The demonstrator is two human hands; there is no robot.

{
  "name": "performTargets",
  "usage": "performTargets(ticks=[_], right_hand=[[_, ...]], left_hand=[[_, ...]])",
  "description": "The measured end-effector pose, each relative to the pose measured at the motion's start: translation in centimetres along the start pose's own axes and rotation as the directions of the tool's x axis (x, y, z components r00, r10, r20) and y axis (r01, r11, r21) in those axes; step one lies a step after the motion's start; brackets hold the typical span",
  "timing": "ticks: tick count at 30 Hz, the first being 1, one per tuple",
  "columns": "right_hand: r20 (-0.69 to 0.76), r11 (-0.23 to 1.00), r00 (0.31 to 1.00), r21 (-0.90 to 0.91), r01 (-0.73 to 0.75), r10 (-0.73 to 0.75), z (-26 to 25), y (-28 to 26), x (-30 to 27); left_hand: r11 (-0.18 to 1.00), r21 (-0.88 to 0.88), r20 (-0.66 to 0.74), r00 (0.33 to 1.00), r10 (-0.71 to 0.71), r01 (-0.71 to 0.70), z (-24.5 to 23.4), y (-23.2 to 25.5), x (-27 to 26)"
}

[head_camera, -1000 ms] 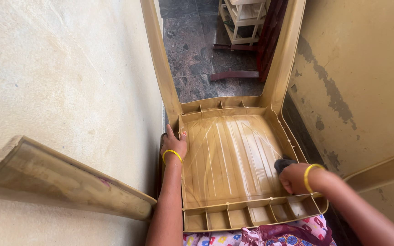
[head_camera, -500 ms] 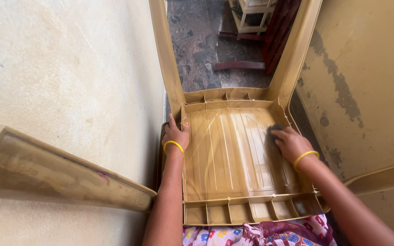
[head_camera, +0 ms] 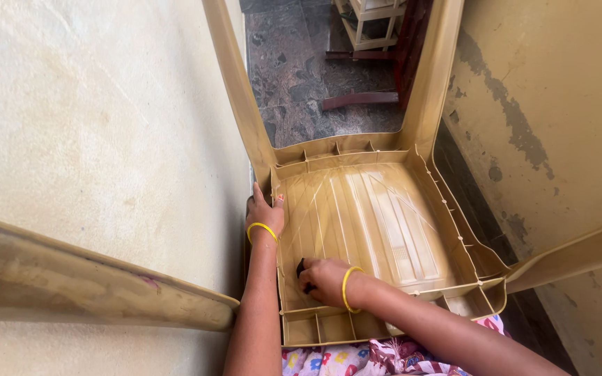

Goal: The person wipes the underside and legs of an overturned plastic chair using a cloth and a cup of water.

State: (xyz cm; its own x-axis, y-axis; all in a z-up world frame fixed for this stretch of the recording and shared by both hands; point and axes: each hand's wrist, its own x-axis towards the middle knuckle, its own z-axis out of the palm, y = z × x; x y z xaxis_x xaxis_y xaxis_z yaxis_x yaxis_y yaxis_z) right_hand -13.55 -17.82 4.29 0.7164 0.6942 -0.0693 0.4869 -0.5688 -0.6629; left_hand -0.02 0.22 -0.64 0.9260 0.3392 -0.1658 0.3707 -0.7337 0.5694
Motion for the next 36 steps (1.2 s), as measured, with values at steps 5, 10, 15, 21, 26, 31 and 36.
performTargets(ticks=[5,10,15,21,26,31,36], right_hand=[[0.014,0.860,0.882,-0.230,-0.456,0.471,-2.7,3.3,-2.6],[-0.176,0.675,0.722,-0.261,-0.690,0.670,-8.2,10.7,-10.4],[-0.198,0.748,0.770,-0.189,-0.637,0.606,-12.3,11.5,-11.7],[-0.590,0.858,0.681,0.039,-0.512,0.433,-17.6,7.5,-10.3],[-0.402,0.756,0.694,-0.006,-0.654,0.597,-15.2,10.3,-8.8],[-0.357,0.809,0.784,-0.117,-0.576,0.507,-8.3,11.2,-5.7],[-0.338,0.946,0.921,-0.183,-0.266,0.193,-3.7,7.7,2.0]], left_hand=[[1.000,0.016,0.025,0.999,-0.027,0.027,-0.1,0.1,0.0],[1.000,0.010,0.030,0.999,-0.017,0.016,0.0,0.3,0.1],[0.999,0.032,0.019,1.000,-0.014,0.014,0.0,0.3,0.2],[0.999,0.022,0.025,0.999,-0.028,0.027,-0.1,0.3,0.1],[1.000,0.003,0.027,0.999,-0.027,0.027,-0.2,0.3,-0.2],[0.999,0.010,0.035,0.999,-0.037,0.037,-0.4,0.5,0.1],[1.000,0.007,0.022,1.000,-0.017,0.017,-0.2,0.4,0.1]])
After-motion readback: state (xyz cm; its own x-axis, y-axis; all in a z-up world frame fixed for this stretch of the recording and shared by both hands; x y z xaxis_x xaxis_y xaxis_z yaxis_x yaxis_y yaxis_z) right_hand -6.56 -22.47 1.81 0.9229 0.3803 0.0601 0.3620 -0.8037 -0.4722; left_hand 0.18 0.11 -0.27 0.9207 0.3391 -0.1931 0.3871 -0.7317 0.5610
